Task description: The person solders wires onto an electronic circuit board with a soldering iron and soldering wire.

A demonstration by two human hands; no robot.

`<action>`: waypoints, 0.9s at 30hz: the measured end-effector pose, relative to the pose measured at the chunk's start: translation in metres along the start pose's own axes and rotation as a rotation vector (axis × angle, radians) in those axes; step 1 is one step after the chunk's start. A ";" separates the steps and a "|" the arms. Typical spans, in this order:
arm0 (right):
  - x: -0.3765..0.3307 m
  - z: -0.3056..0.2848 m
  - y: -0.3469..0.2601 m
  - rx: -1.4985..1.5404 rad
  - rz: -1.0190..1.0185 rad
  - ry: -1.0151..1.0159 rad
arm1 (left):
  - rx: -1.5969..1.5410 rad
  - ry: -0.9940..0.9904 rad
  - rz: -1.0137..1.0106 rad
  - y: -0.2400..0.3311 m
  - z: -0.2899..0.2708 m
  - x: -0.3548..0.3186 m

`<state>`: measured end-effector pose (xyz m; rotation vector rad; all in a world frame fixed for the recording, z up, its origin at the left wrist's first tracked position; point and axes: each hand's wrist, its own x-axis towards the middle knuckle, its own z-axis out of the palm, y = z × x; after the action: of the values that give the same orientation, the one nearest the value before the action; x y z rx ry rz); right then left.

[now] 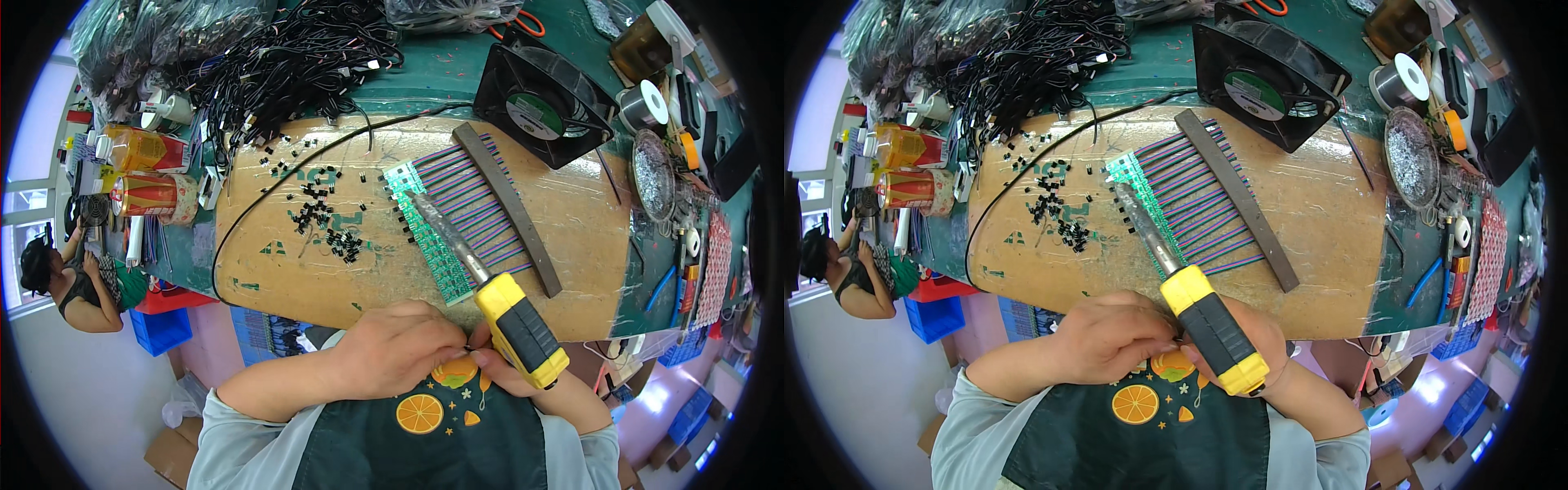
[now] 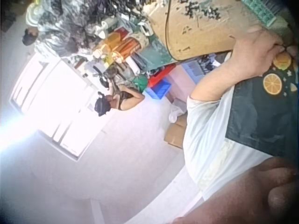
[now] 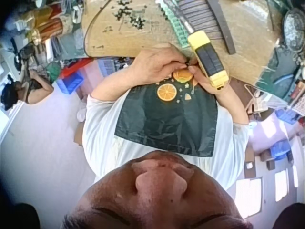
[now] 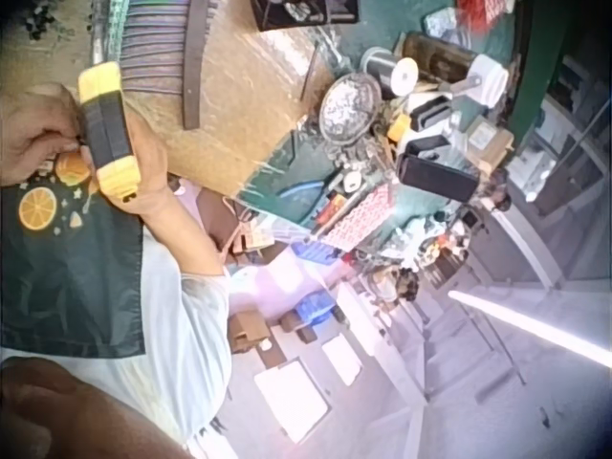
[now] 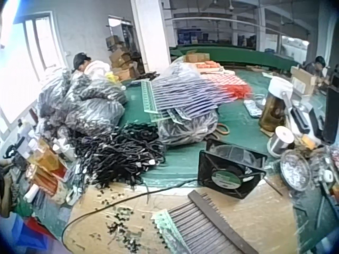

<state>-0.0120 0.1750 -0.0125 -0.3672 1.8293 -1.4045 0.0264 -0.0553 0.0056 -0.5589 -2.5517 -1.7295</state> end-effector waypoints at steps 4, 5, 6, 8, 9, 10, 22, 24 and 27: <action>0.003 0.000 0.002 -0.208 -0.266 0.058 | -0.029 -0.014 0.012 -0.003 0.003 0.001; 0.002 0.000 0.002 -0.246 -0.292 0.074 | -0.068 -0.028 0.015 -0.003 0.003 0.002; 0.001 0.000 0.004 -0.247 -0.291 0.077 | -0.105 -0.043 0.022 -0.003 0.003 0.002; -0.002 0.002 0.008 -0.049 -0.124 0.042 | -0.102 -0.040 0.018 -0.002 0.006 0.002; -0.002 0.002 0.006 -0.047 -0.124 0.041 | -0.096 -0.034 0.008 -0.002 0.007 0.002; -0.002 0.002 0.004 -0.083 -0.133 0.068 | -0.094 -0.034 0.007 -0.002 0.006 0.002; -0.002 0.008 -0.001 0.158 -0.089 0.150 | 0.112 0.051 0.181 -0.008 0.009 0.002; -0.003 0.010 0.002 0.197 -0.084 0.139 | 0.180 0.072 0.207 -0.008 0.009 0.003; -0.005 0.009 0.005 0.333 -0.083 0.167 | 0.251 0.064 0.155 -0.007 0.002 0.005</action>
<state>-0.0012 0.1735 -0.0154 -0.1593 1.6831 -1.8092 0.0201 -0.0544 -0.0003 -0.6557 -2.5501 -1.3312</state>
